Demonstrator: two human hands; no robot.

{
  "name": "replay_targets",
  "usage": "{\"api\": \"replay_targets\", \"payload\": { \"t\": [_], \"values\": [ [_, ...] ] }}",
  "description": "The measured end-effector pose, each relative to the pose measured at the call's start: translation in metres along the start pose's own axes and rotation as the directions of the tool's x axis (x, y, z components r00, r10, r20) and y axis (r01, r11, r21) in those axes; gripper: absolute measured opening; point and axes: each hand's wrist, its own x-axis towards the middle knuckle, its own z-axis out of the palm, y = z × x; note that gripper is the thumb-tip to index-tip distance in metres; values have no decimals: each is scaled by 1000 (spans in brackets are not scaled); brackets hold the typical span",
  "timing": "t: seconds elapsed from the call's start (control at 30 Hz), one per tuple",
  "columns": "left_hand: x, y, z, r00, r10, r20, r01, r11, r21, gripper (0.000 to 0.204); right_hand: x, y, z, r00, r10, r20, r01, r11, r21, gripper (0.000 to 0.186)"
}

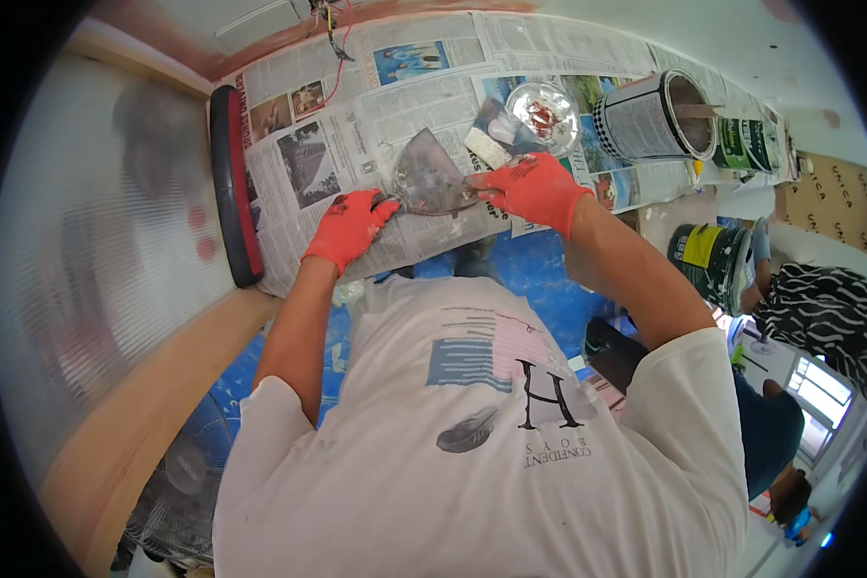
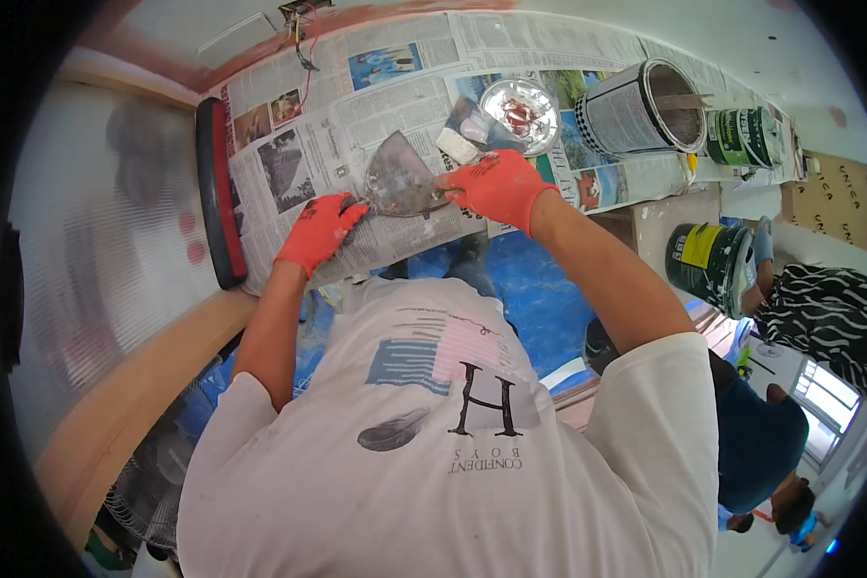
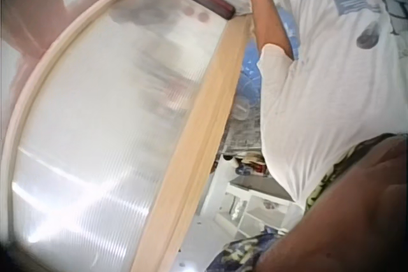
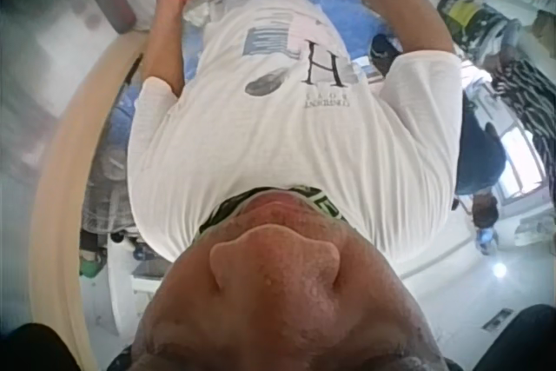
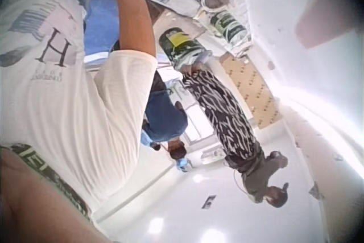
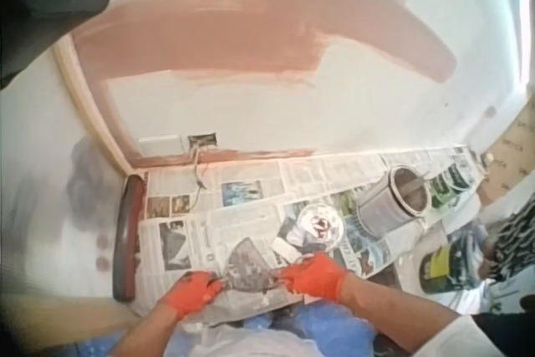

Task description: The person applies plaster to a wall and various surfaces using a putty knife and a brush. The person scoops plaster from a container onto a putty knife and spreads it across the wall and a piece of furniture, then uses a brush to smooth the edges.

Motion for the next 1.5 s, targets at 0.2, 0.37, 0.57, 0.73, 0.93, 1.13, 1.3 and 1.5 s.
{"api": "replay_targets", "payload": {
  "t": [0.2, 0.37, 0.57, 0.73, 0.93, 1.13, 1.3, 1.5],
  "values": [
    [4, -13, 8, 997, 37, -74, -42, 997, -62, 49, 13, -13, 18, 996, -72, -53, 74, 997, 31, 37],
    [0, -8, 2, 998, 32, -51, -33, 999, -10, 57, -46, 13, 19, 975, 222, -9, -212, 942, 259, 38],
    [6, -21, 15, 995, 42, -85, -45, 998, -32, 61, -79, -25, 50, 937, 319, -140, -226, 863, 452, 35],
    [0, -9, 9, 996, -8, -85, 5, 999, -34, 58, -61, -56, 63, 898, 385, -214, -327, 908, 262, 28],
    [3, -14, 17, 983, 40, -179, -39, 999, 12, 62, -30, -63, 50, 890, 449, -80, -399, 852, 340, 22],
    [5, -12, 11, 993, 16, -115, -17, 1000, -2, 66, -37, -55, 57, 883, 465, -58, -399, 811, 428, 23],
    [7, -14, 14, 992, 3, -125, -6, 1000, -27, 66, -28, -56, 33, 922, 386, 19, -378, 890, 257, 20],
    [8, -22, 15, 999, -16, -49, 12, 996, -87, 64, -2, -45, 37, 942, 295, -164, -249, 935, 252, 20]
  ]
}}
